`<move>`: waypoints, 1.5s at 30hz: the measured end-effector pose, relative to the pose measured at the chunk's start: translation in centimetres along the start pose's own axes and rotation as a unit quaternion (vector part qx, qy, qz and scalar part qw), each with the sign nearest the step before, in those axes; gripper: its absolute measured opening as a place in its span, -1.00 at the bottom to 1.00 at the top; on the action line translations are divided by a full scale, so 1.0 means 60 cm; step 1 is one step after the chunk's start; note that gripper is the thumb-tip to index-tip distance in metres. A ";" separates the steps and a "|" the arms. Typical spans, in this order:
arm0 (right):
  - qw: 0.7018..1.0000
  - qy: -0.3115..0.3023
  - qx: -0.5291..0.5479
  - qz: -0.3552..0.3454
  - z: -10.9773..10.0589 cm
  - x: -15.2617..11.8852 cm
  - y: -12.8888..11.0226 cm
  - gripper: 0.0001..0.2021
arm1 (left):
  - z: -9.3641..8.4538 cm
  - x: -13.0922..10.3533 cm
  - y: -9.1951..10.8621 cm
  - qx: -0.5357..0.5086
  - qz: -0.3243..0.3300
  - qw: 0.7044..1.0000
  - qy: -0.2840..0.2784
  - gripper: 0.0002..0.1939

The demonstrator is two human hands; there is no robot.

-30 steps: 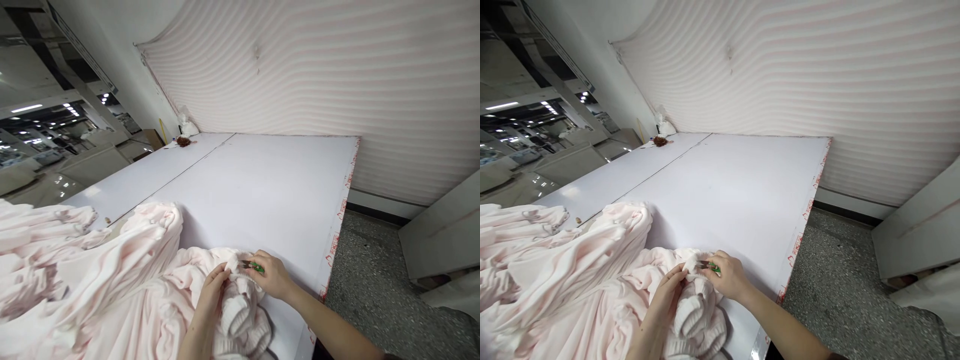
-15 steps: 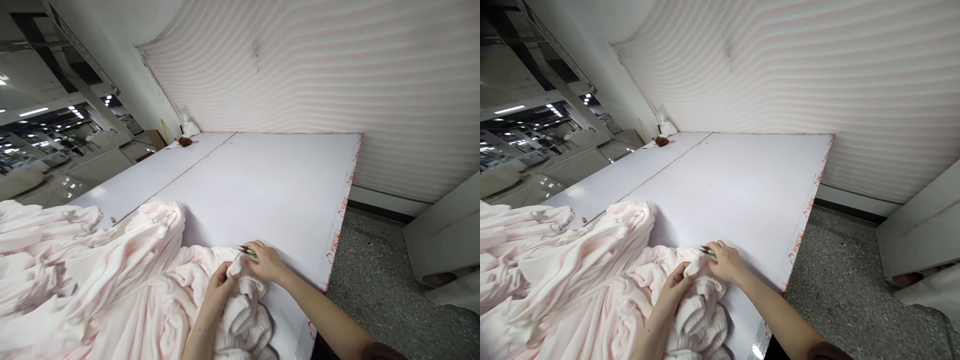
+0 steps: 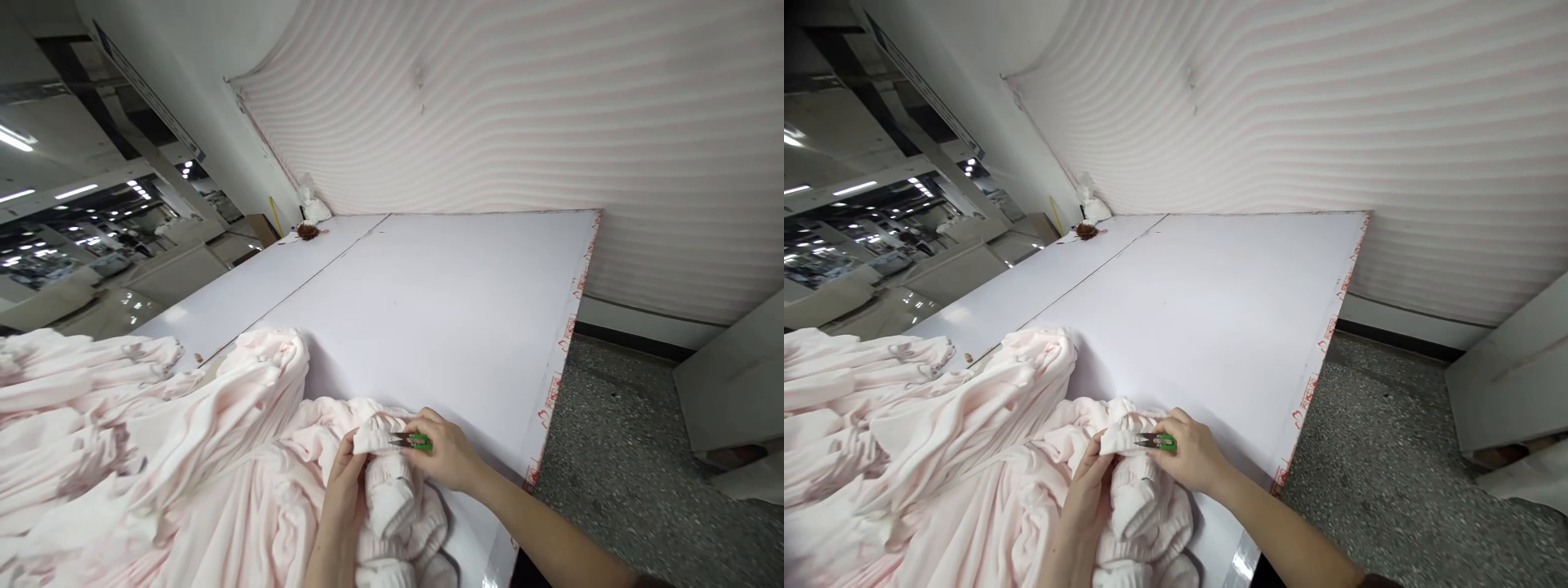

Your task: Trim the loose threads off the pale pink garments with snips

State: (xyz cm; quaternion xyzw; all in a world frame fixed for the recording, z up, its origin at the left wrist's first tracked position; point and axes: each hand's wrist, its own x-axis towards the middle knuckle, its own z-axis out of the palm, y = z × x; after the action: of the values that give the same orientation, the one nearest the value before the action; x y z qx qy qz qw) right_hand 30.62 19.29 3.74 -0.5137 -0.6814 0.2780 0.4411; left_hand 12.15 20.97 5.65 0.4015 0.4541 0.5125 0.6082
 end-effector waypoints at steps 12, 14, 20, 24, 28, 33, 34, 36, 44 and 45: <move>0.998 0.030 0.048 -0.020 0.017 0.019 -0.032 -0.80 | -0.019 0.000 -0.006 -0.018 -0.016 0.999 -0.026 -0.59; 0.997 0.019 0.076 0.023 0.012 0.019 -0.020 -0.79 | -0.022 0.000 -0.009 -0.024 -0.017 0.999 -0.017 -0.58; 0.992 -0.036 0.119 0.036 0.007 0.031 -0.002 -0.78 | -0.024 0.001 -0.010 -0.031 -0.030 0.998 -0.045 -0.62; 0.992 -0.050 0.112 0.012 0.008 0.042 -0.011 -0.80 | -0.022 0.000 -0.007 -0.052 -0.036 0.996 -0.058 -0.64; 0.989 -0.055 0.135 0.006 0.010 0.045 -0.008 -0.82 | -0.022 -0.001 -0.006 -0.049 -0.038 0.996 -0.058 -0.62; 0.994 -0.029 0.105 0.014 0.007 0.040 -0.005 -0.84 | -0.025 -0.001 -0.008 -0.053 -0.032 0.995 -0.073 -0.63; 0.995 -0.029 0.092 0.007 0.006 0.037 -0.008 -0.82 | -0.026 -0.002 -0.008 -0.052 -0.032 0.995 -0.078 -0.63; 0.997 -0.037 0.059 -0.020 0.003 0.033 -0.015 -0.76 | -0.025 -0.005 -0.008 -0.048 -0.036 0.994 -0.087 -0.64; 0.992 -0.055 0.101 -0.042 0.027 0.035 -0.012 -0.85 | -0.032 -0.016 -0.016 -0.029 -0.019 0.998 -0.042 -0.59; 0.991 -0.054 0.117 -0.040 0.031 0.035 -0.011 -0.86 | -0.035 -0.018 -0.018 -0.025 -0.014 0.999 -0.029 -0.59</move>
State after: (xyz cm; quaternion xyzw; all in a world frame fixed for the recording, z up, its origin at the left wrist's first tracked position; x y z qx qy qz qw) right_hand 28.52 21.19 4.10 -0.4149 -0.6868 0.3656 0.4716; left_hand 10.32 19.81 4.21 0.3949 0.4291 0.5032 0.6378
